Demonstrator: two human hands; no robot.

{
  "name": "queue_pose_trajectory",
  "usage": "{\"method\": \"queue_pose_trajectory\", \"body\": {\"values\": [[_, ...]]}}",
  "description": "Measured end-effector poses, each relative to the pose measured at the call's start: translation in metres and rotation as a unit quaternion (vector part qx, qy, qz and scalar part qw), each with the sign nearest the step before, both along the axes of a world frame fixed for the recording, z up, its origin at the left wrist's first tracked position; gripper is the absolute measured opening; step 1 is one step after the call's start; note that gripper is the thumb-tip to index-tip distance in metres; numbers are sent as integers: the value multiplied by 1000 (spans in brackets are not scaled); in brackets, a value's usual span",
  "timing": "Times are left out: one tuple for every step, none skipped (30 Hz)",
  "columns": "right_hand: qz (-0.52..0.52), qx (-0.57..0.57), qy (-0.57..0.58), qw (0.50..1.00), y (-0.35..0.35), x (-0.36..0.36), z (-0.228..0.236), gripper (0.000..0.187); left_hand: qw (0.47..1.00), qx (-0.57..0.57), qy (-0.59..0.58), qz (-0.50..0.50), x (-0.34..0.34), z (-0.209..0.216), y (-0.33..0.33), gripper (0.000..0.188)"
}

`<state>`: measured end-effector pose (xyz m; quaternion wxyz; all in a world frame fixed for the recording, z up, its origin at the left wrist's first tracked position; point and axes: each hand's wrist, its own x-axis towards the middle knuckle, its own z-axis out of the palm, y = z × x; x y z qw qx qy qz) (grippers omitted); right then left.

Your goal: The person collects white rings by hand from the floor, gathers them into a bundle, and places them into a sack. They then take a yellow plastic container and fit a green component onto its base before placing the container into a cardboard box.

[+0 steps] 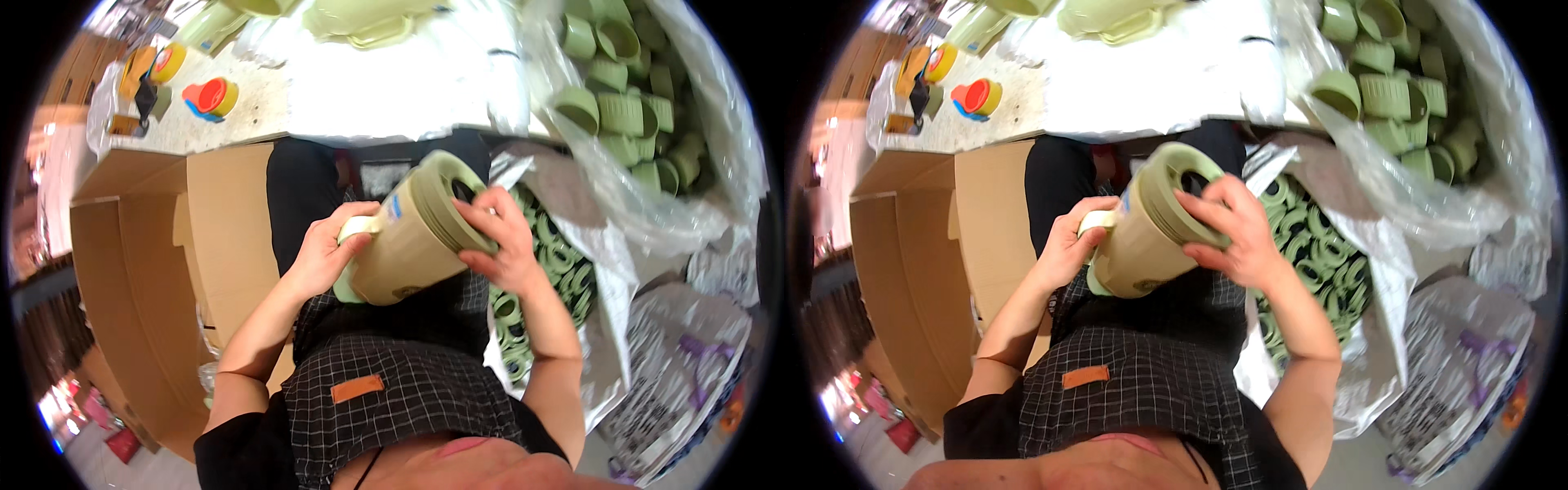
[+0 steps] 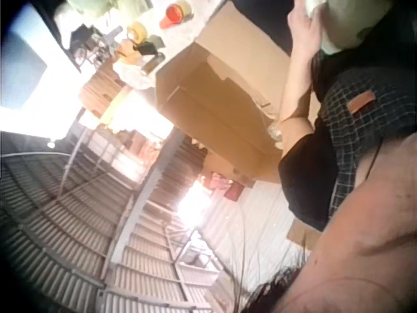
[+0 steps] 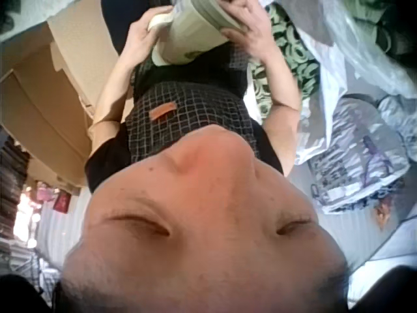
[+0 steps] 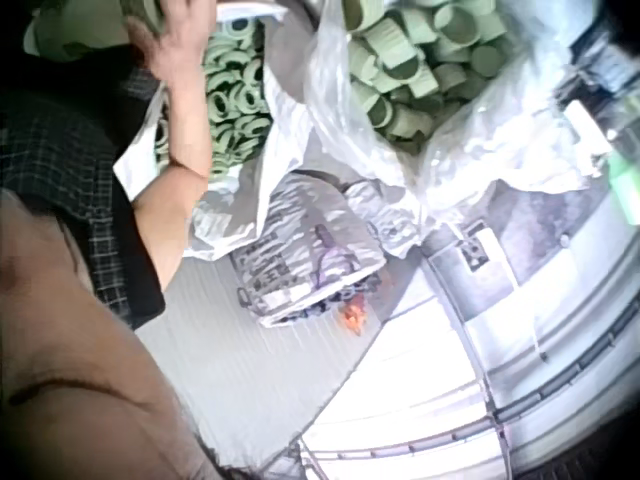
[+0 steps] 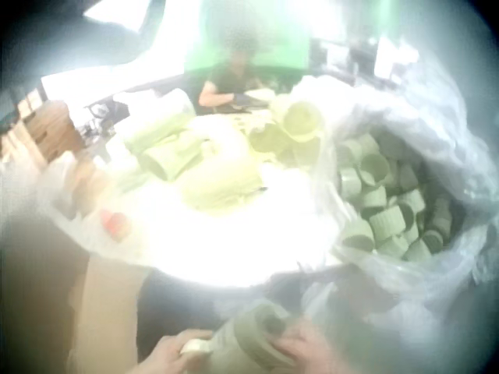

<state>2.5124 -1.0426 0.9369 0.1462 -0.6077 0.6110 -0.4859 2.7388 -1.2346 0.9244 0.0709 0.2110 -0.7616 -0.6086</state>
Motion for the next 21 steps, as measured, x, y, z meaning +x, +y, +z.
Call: {"method": "queue_pose_trajectory", "body": {"values": [[-10, 20, -9, 1000, 11, 5, 0, 61, 1000, 4, -15, -13, -1, 2, 2, 35], [-12, 19, -6, 1000, 10, 4, 1, 61, 999, 9, -30, -27, -7, 9, -1, 34], [-16, 26, -12, 999, 14, 9, 1, 62, 997, 23, -54, -43, -5, 9, 0, 34], [-23, 24, -17, 999, 12, 14, 1, 62, 998, 47, -9, -39, -1, 6, -2, 32], [-12, 31, -22, 999, 11, 18, 1, 63, 999, 45, 5, -23, 4, 3, -1, 33], [-7, 32, -27, 999, 8, 22, 2, 64, 999, 44, 5, -21, 9, 0, -3, 33], [-3, 33, -32, 999, 5, 24, 3, 65, 999, 42, 5, -19, 14, -3, -5, 34], [1, 38, -27, 999, 5, 27, 4, 66, 999, 36, 14, -18, 16, -6, -5, 34], [1, 44, -24, 999, 6, 28, 7, 65, 999, 31, 19, -15, 18, -8, -3, 34], [0, 49, -21, 999, 6, 29, 9, 65, 999, 26, 24, -13, 19, -8, -1, 35], [-1, 55, -19, 998, 6, 29, 12, 65, 1000, 19, 6, -13, 20, -6, -1, 35], [2, 66, -19, 998, 5, 28, 13, 61, 1000, 15, -13, -15, 20, -1, -1, 36], [-9, 85, -33, 996, 4, 28, 15, 59, 999, 10, -31, -18, 18, 2, 0, 37], [-22, 104, -46, 993, 3, 30, 16, 58, 998, -38, -47, 3, 18, 4, 8, 40], [-33, 122, -60, 990, 1, 32, 17, 56, 994, -87, -64, 23, 21, 9, 22, 43], [-48, 119, -78, 989, -1, 32, 14, 51, 986, -157, -36, 39, 22, 11, 34, 53], [-72, 145, -84, 983, -2, 31, 13, 50, 983, -167, -71, 18, 21, 17, 47, 59], [-100, 173, -93, 976, -3, 32, 14, 49, 980, -186, -73, -5, 21, 23, 58, 55], [-128, 200, -101, 966, -5, 34, 15, 48, 976, -204, -74, -29, 21, 25, 63, 51], [-131, 213, -100, 963, -6, 35, 19, 49, 981, -187, -44, -42, 23, 17, 52, 51], [-121, 219, -35, 968, -11, 43, 35, 53, 984, -172, -17, -43, 28, 3, 32, 50]]}}
